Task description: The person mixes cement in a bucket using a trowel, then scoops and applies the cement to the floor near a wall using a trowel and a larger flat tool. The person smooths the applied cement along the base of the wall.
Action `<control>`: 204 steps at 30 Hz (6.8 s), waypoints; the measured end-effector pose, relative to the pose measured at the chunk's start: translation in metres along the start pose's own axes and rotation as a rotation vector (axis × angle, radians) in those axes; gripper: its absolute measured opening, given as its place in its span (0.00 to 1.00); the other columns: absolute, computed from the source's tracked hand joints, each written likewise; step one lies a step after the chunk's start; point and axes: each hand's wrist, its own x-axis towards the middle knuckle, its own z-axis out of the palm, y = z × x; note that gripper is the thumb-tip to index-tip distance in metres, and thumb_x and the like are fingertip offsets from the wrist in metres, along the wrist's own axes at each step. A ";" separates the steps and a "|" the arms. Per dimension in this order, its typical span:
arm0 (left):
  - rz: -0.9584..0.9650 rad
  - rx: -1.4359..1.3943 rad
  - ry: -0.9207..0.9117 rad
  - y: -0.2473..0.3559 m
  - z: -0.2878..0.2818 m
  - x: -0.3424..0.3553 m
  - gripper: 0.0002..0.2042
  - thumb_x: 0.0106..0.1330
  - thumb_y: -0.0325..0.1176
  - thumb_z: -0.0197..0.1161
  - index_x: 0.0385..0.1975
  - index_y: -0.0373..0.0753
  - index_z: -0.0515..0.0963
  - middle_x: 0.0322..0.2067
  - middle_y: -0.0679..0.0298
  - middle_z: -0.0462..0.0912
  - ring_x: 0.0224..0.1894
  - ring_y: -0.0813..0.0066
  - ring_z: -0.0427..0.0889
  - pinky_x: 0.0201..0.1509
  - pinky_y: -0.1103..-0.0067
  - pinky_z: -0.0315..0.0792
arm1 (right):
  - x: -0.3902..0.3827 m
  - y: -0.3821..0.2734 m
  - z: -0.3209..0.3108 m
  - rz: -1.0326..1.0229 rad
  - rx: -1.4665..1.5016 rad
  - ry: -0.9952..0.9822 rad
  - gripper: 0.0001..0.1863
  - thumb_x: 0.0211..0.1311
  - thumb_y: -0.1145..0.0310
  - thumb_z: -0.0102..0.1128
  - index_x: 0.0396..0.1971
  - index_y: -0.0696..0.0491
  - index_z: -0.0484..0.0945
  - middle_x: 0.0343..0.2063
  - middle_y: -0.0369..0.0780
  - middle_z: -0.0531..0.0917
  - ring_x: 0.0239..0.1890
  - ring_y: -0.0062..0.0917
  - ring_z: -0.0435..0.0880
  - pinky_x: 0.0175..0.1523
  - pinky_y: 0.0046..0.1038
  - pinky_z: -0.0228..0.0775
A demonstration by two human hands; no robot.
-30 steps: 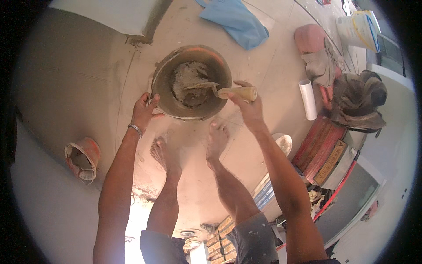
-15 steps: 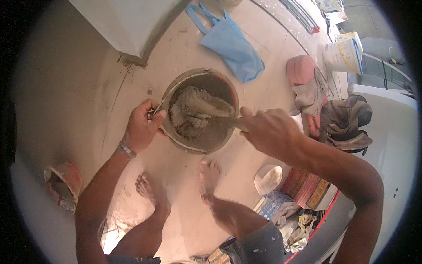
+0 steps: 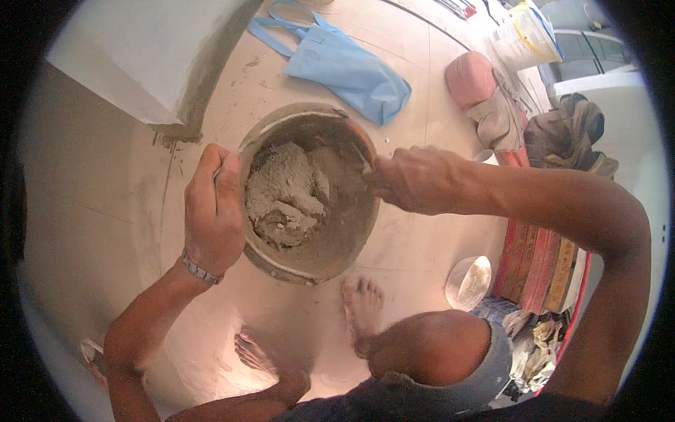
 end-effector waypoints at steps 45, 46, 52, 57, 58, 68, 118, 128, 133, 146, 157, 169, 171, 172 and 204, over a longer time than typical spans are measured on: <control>-0.178 0.136 0.308 -0.073 -0.034 -0.059 0.12 0.77 0.37 0.49 0.34 0.35 0.67 0.21 0.57 0.66 0.25 0.67 0.65 0.34 0.72 0.66 | 0.013 -0.104 -0.052 -0.214 0.691 0.890 0.17 0.52 0.72 0.75 0.39 0.55 0.76 0.39 0.39 0.84 0.41 0.20 0.83 0.44 0.23 0.78; -0.198 0.122 0.287 -0.075 -0.037 -0.058 0.12 0.77 0.38 0.50 0.34 0.35 0.67 0.21 0.57 0.67 0.26 0.68 0.65 0.34 0.73 0.66 | 0.046 -0.113 -0.020 -0.337 0.876 0.971 0.14 0.55 0.75 0.73 0.38 0.54 0.76 0.42 0.39 0.84 0.43 0.19 0.83 0.44 0.23 0.77; -0.329 -0.015 0.335 -0.075 -0.043 -0.043 0.14 0.75 0.39 0.54 0.34 0.33 0.73 0.23 0.60 0.72 0.28 0.73 0.70 0.36 0.74 0.68 | 0.064 -0.121 0.014 -0.329 1.186 0.865 0.09 0.57 0.71 0.69 0.33 0.52 0.75 0.29 0.34 0.78 0.30 0.19 0.77 0.35 0.23 0.70; -0.359 0.014 0.412 -0.070 -0.026 -0.035 0.14 0.74 0.40 0.55 0.32 0.33 0.75 0.23 0.61 0.75 0.29 0.74 0.71 0.37 0.75 0.69 | 0.070 -0.093 0.026 -0.318 1.443 0.981 0.07 0.62 0.74 0.64 0.33 0.53 0.73 0.25 0.34 0.77 0.24 0.18 0.75 0.28 0.23 0.71; -0.354 0.035 0.403 -0.070 -0.028 -0.033 0.15 0.73 0.40 0.56 0.32 0.33 0.75 0.23 0.61 0.75 0.28 0.74 0.71 0.37 0.74 0.69 | 0.091 -0.091 0.040 -0.365 1.474 1.024 0.08 0.59 0.71 0.68 0.29 0.53 0.76 0.24 0.32 0.79 0.24 0.17 0.78 0.29 0.21 0.74; -0.324 0.068 0.433 -0.077 -0.029 -0.033 0.16 0.73 0.42 0.58 0.30 0.34 0.74 0.21 0.61 0.74 0.25 0.74 0.70 0.34 0.74 0.69 | 0.078 -0.094 0.048 -0.539 1.123 0.912 0.09 0.51 0.78 0.65 0.24 0.53 0.71 0.20 0.38 0.77 0.24 0.25 0.76 0.34 0.29 0.73; -0.267 0.203 0.434 -0.076 -0.024 -0.032 0.14 0.73 0.40 0.57 0.31 0.34 0.75 0.21 0.56 0.77 0.24 0.63 0.74 0.33 0.69 0.69 | -0.007 -0.119 0.032 -0.906 1.465 0.774 0.12 0.44 0.79 0.65 0.22 0.54 0.67 0.15 0.38 0.72 0.16 0.28 0.71 0.24 0.34 0.63; -0.295 0.155 0.361 -0.074 -0.025 -0.029 0.15 0.73 0.41 0.57 0.32 0.33 0.76 0.22 0.60 0.77 0.26 0.70 0.72 0.36 0.73 0.70 | 0.026 -0.113 0.054 -0.603 1.248 0.704 0.08 0.46 0.79 0.67 0.23 0.54 0.76 0.22 0.38 0.81 0.24 0.27 0.80 0.32 0.28 0.73; -0.346 0.095 0.334 -0.063 -0.027 -0.026 0.15 0.72 0.40 0.59 0.31 0.32 0.77 0.22 0.62 0.77 0.26 0.74 0.71 0.36 0.74 0.70 | 0.046 -0.104 0.062 -0.540 1.313 0.993 0.09 0.53 0.78 0.69 0.25 0.54 0.75 0.23 0.37 0.80 0.25 0.21 0.78 0.32 0.26 0.71; -0.175 0.130 0.185 0.009 0.020 0.028 0.09 0.69 0.35 0.60 0.38 0.35 0.78 0.30 0.52 0.83 0.35 0.56 0.84 0.43 0.65 0.74 | -0.040 -0.033 0.020 -0.075 0.198 0.716 0.11 0.57 0.68 0.68 0.24 0.58 0.76 0.24 0.44 0.83 0.27 0.26 0.85 0.32 0.30 0.77; -0.349 -0.075 0.140 0.029 0.038 0.047 0.11 0.65 0.38 0.64 0.37 0.36 0.83 0.32 0.51 0.87 0.40 0.59 0.86 0.47 0.68 0.76 | -0.052 -0.032 -0.008 -0.232 -0.554 0.402 0.07 0.50 0.70 0.60 0.25 0.59 0.79 0.22 0.43 0.82 0.26 0.34 0.86 0.31 0.33 0.79; -0.288 -0.066 -0.067 0.048 0.059 0.031 0.16 0.67 0.37 0.61 0.49 0.34 0.82 0.43 0.44 0.85 0.46 0.54 0.85 0.54 0.68 0.75 | -0.021 0.002 0.025 -0.182 -0.545 0.384 0.12 0.57 0.69 0.58 0.36 0.62 0.75 0.27 0.44 0.83 0.32 0.34 0.88 0.35 0.31 0.81; -0.217 -0.047 -0.033 0.043 0.058 0.027 0.16 0.67 0.36 0.61 0.49 0.34 0.82 0.41 0.44 0.85 0.45 0.54 0.86 0.53 0.68 0.76 | -0.018 0.006 0.029 -0.119 -0.389 0.238 0.11 0.58 0.68 0.59 0.36 0.61 0.76 0.26 0.46 0.84 0.32 0.37 0.88 0.36 0.34 0.81; -0.182 -0.039 -0.012 0.040 0.059 0.025 0.16 0.67 0.36 0.61 0.49 0.33 0.82 0.41 0.44 0.85 0.45 0.54 0.86 0.52 0.69 0.76 | -0.016 0.008 0.030 -0.088 -0.314 0.166 0.11 0.58 0.68 0.59 0.36 0.61 0.76 0.26 0.47 0.84 0.32 0.38 0.88 0.36 0.36 0.81; -0.205 -0.246 0.169 -0.006 0.019 0.002 0.13 0.72 0.33 0.60 0.50 0.31 0.81 0.35 0.67 0.84 0.36 0.85 0.77 0.43 0.85 0.73 | -0.027 -0.038 0.134 -0.035 2.776 -0.939 0.27 0.75 0.43 0.40 0.46 0.55 0.73 0.19 0.36 0.71 0.10 0.18 0.68 0.08 0.22 0.58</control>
